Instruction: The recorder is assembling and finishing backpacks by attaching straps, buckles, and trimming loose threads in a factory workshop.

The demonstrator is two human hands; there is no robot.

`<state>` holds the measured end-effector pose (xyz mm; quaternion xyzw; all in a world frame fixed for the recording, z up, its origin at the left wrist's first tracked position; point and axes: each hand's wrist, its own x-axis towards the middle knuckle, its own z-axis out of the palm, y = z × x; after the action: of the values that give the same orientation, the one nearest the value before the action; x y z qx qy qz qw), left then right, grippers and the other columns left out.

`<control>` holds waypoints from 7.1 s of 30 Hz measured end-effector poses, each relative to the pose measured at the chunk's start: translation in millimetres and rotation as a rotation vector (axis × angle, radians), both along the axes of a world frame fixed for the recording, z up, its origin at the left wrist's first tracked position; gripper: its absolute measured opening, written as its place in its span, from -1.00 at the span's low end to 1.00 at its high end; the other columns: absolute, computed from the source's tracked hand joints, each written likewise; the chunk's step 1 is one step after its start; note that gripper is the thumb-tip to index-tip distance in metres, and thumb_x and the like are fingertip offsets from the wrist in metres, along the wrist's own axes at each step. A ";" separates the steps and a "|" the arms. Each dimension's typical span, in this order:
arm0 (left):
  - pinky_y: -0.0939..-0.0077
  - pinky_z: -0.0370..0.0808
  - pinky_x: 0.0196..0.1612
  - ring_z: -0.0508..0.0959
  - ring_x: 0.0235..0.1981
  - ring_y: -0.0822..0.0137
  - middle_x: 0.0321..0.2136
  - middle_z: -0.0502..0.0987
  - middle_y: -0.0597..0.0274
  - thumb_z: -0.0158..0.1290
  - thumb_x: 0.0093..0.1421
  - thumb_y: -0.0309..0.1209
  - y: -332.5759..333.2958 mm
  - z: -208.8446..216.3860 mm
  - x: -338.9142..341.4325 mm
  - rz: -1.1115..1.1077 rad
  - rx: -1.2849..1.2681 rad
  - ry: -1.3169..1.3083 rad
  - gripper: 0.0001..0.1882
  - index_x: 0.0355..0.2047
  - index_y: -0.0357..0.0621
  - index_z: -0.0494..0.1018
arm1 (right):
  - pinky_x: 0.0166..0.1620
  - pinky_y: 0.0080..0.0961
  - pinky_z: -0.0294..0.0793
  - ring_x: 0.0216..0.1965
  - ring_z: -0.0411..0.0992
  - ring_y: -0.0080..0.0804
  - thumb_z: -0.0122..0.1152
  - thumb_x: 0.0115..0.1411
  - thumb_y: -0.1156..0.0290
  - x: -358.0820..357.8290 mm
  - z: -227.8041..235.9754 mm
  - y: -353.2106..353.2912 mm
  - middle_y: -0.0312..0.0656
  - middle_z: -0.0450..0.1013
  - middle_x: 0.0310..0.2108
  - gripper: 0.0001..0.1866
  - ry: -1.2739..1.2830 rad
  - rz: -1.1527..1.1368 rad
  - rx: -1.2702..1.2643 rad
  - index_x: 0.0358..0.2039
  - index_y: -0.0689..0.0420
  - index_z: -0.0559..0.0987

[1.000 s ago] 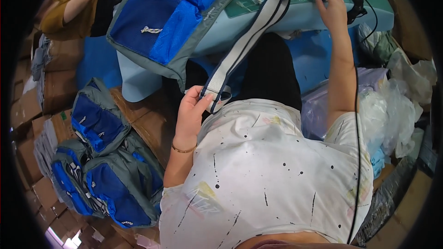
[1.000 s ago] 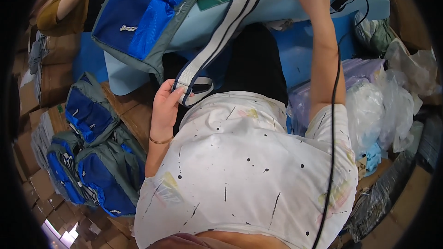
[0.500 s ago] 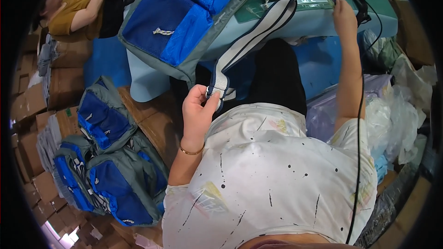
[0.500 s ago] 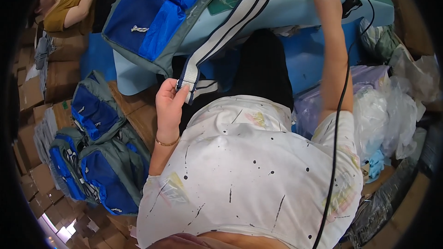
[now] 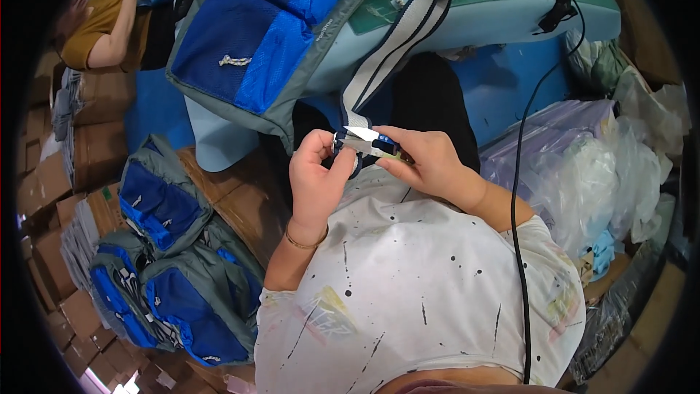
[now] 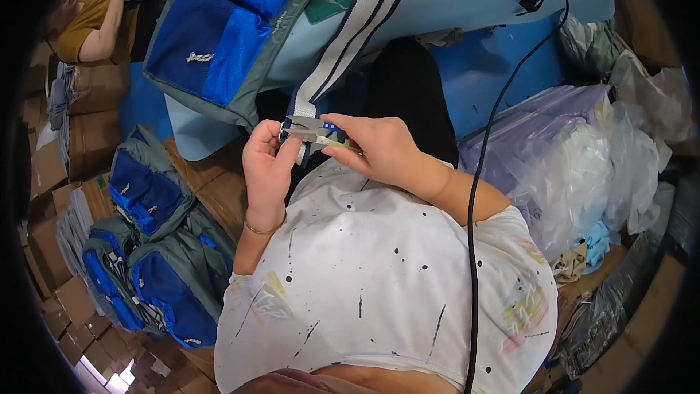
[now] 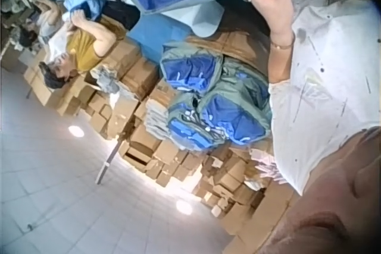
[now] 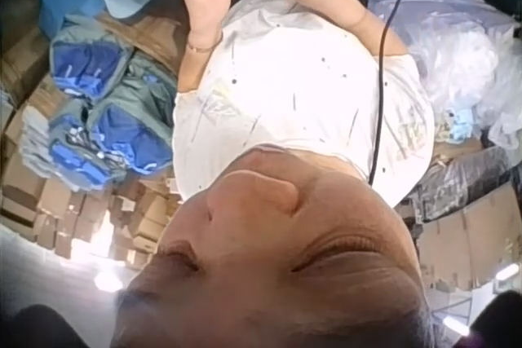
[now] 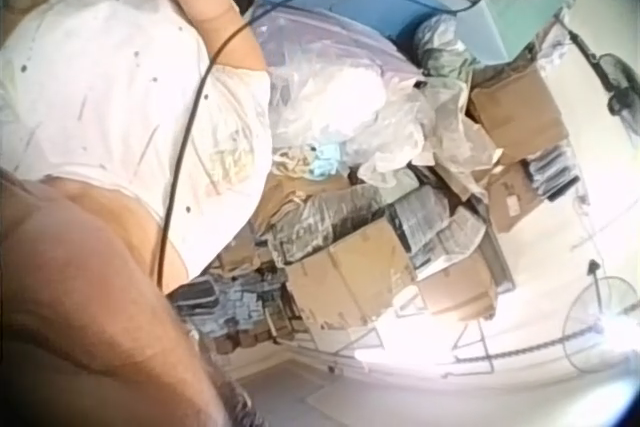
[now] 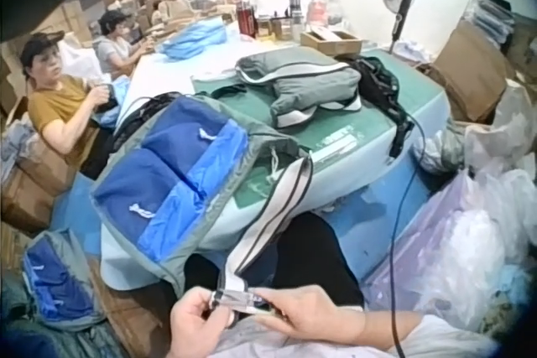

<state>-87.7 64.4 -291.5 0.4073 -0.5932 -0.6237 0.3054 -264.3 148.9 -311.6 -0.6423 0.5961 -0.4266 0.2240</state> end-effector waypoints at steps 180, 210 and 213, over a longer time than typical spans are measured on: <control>0.73 0.37 -0.46 0.37 -0.46 0.57 -0.35 0.36 0.30 0.10 0.06 -0.67 1.0 -42.8 -1.6 0.021 -0.243 -0.085 -0.80 -0.30 -0.27 0.37 | -0.24 -0.38 0.48 -0.30 0.51 -0.09 0.26 0.11 0.23 -107.4 -3.1 -29.6 -0.01 0.51 -0.25 -0.53 -0.091 -0.640 -0.100 0.02 0.07 0.44; 0.34 0.53 -0.06 0.50 -0.03 0.05 -0.01 0.40 -0.13 -0.19 0.16 -0.64 -9.5 -23.0 11.0 -0.071 0.512 0.411 -0.44 0.21 -0.24 0.06 | -0.35 -0.55 0.46 -0.42 0.49 -0.50 0.24 0.10 0.44 -42.7 -24.9 -31.4 -0.24 0.50 -0.40 -0.84 -0.036 0.340 0.357 -0.29 0.17 0.55; 0.42 0.55 -0.12 0.50 -0.02 0.03 0.01 0.40 -0.15 -0.21 0.17 -0.62 -8.8 -29.8 9.5 -0.113 0.460 0.405 -0.45 0.21 -0.24 0.06 | -0.26 -0.57 0.44 -0.37 0.47 -0.51 0.25 0.14 0.29 -22.5 -77.4 -16.1 -0.30 0.53 -0.35 -0.64 -0.864 0.347 0.580 -0.08 0.17 0.51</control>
<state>-78.2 55.6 -321.3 0.2995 -0.3854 -0.8260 0.2819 -286.8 132.8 -389.0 -0.4092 0.4284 -0.4265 0.6835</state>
